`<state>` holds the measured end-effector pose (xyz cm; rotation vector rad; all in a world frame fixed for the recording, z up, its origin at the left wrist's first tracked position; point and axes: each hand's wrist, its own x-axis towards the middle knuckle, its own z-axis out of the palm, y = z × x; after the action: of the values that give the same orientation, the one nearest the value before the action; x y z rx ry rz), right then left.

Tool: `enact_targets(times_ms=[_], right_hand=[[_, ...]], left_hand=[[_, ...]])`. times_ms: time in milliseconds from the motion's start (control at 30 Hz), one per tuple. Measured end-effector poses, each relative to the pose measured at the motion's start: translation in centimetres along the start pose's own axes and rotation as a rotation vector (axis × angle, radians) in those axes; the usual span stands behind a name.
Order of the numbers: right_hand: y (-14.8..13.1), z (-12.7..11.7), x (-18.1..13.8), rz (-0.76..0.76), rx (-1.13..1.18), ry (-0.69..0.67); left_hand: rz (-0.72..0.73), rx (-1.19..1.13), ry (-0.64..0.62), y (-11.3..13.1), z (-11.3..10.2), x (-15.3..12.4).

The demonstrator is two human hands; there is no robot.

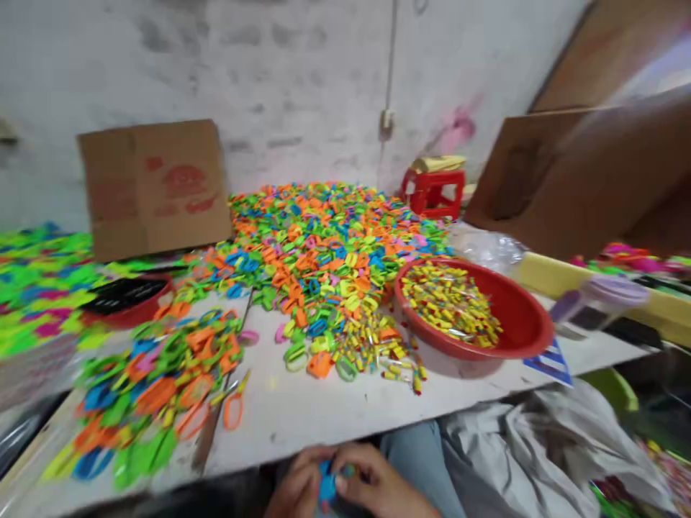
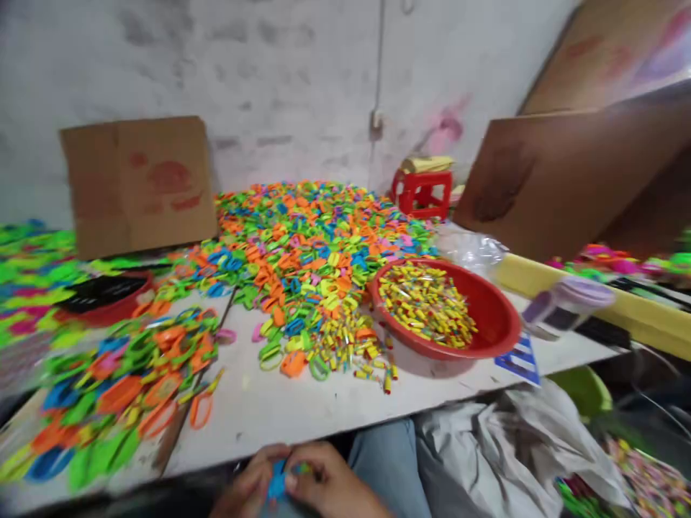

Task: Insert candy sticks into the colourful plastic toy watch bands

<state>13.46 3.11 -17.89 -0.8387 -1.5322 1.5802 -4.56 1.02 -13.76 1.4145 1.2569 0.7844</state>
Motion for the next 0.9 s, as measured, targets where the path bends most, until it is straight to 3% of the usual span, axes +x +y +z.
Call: enact_targets(times_ms=[133,333,533,600,733,900], right_hand=[[0.3,0.4,0.0,0.006,0.086,0.014],[0.2,0.0,-0.5,-0.032,0.177,0.045],[-1.6,0.0,-0.6,-0.104,-0.152,0.246],[-1.8,0.3,-0.9,-0.131,-0.208,0.301],[-2.4,0.1,-1.7,-0.182,-0.233,0.379],[-4.3,-1.2,-2.0,-0.307,-0.391,0.388]], left_hand=[[0.006,-0.141,0.012,-0.3,1.1,0.1],[-0.036,-0.458,0.019,1.5,2.5,0.4],[-0.107,-0.208,0.166,2.4,2.7,1.0],[-0.114,-0.288,0.166,2.4,2.7,1.2],[-0.096,-0.43,0.28,2.8,1.8,1.6],[0.009,-0.149,0.244,3.1,0.5,1.9]])
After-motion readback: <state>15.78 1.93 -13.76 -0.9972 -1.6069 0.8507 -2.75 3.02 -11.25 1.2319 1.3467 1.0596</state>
